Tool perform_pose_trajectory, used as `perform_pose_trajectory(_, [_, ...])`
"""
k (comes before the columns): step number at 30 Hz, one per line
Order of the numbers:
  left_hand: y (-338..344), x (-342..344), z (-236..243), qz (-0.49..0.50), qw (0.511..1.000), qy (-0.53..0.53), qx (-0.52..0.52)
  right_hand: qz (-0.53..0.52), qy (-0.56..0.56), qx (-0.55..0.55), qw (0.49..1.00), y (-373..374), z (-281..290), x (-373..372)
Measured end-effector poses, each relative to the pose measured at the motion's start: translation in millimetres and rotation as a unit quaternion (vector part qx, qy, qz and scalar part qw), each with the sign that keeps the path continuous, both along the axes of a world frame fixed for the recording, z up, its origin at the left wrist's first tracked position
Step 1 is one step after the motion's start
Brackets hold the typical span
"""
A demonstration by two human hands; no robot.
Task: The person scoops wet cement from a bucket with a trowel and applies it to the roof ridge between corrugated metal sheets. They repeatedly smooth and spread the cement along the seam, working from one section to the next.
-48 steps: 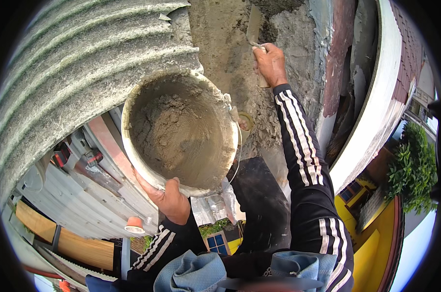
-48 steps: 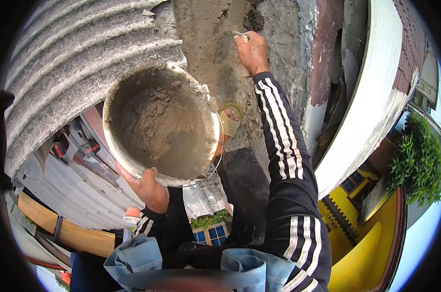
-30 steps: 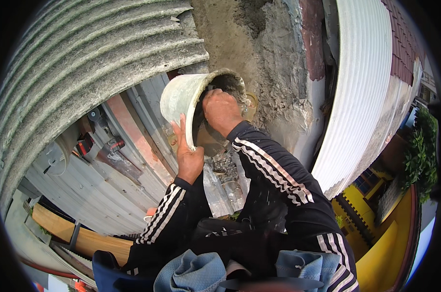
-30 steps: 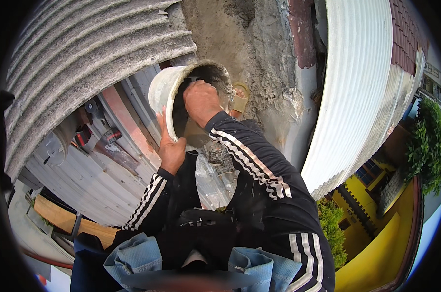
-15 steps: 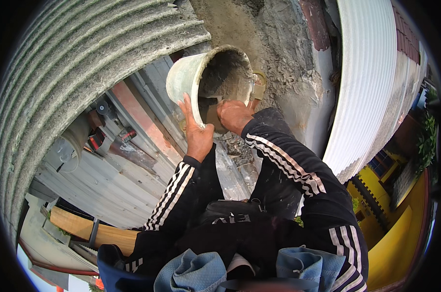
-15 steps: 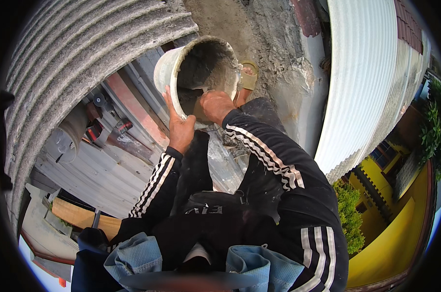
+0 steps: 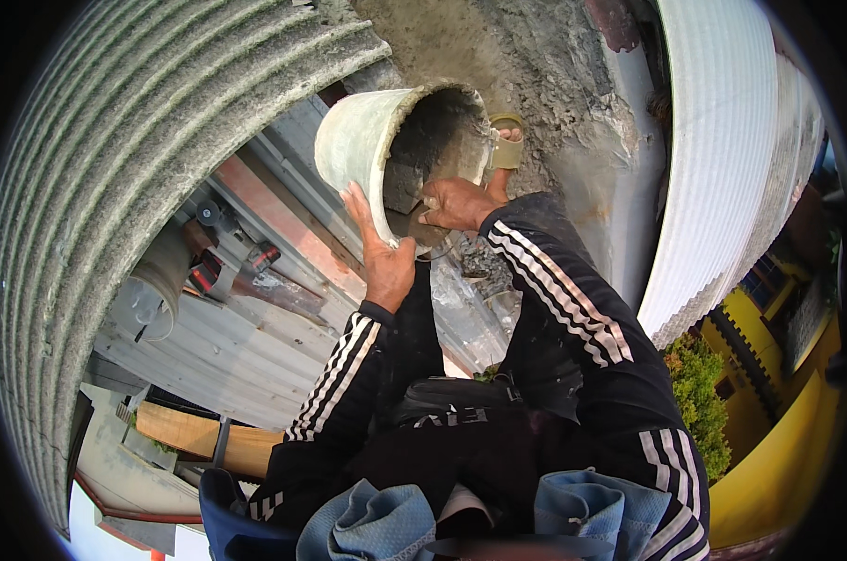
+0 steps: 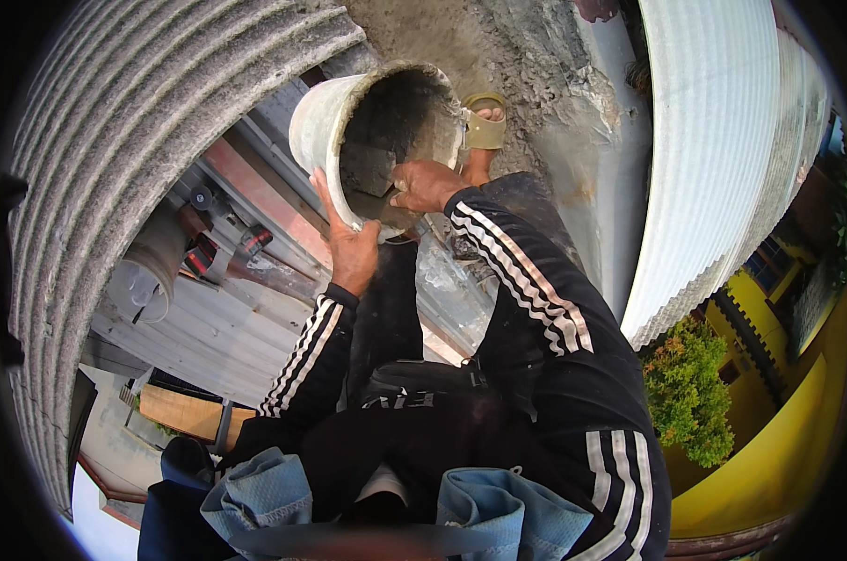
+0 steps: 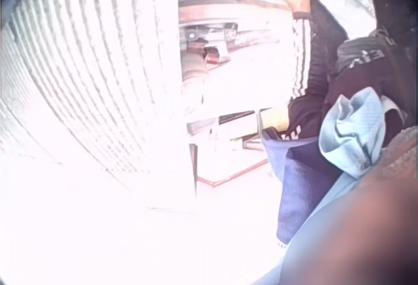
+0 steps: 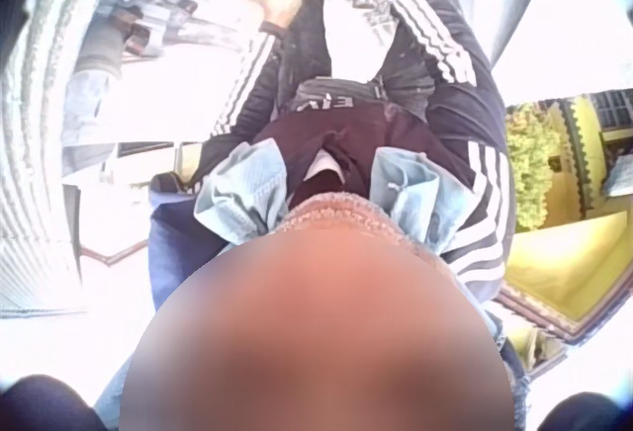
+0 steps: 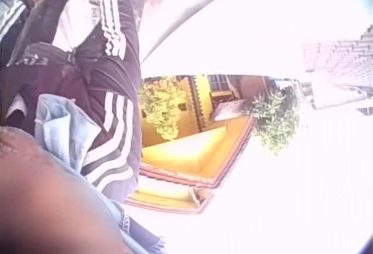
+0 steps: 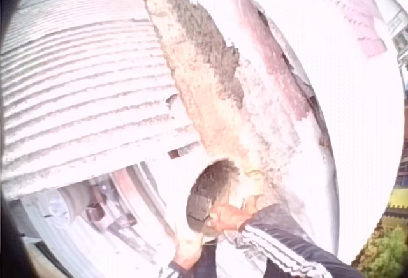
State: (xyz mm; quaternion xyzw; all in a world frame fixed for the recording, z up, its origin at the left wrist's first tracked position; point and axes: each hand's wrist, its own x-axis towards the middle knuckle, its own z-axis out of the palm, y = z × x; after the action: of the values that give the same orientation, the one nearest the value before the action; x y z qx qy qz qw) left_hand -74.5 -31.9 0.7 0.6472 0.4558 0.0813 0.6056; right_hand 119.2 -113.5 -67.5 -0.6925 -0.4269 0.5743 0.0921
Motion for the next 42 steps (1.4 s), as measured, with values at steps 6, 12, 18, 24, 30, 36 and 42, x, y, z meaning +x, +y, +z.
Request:
perform_pose_trajectory(6, [18.5,9.2,8.4,0.124,0.977,-0.047,-0.165,0.030,-0.012,0.042,0.999,-1.5,30.7,40.1])
perform_pose_trajectory(12, [32.4,19.3,25.7,0.243,0.937,-0.065,-0.240,0.013,-0.118,0.043,0.992,12.5,68.5,46.2])
perform_pose_trajectory(18, [41.3,18.8,17.1,0.333,0.892,-0.088,-0.292,0.071,-0.149,0.147,0.975,53.7,110.6,76.1])
perform_pose_trajectory(24, [39.5,12.0,1.3,0.377,0.867,-0.144,-0.292,-0.050,0.302,0.157,0.939,115.5,102.0,134.7])
perform_pose_trajectory(30, [33.2,17.2,2.7,0.376,0.873,-0.153,-0.269,-0.382,-0.012,0.104,0.918,168.4,40.7,241.0])
perform_pose_trajectory(36, [20.5,39.4,7.5,0.297,0.910,-0.136,-0.254,-0.211,-0.272,0.212,0.915,34.0,124.8,178.6])
perform_pose_trajectory(42, [2.1,63.5,21.6,0.134,0.990,0.027,-0.024,0.251,-0.340,-0.062,0.904,57.5,91.5,83.1])
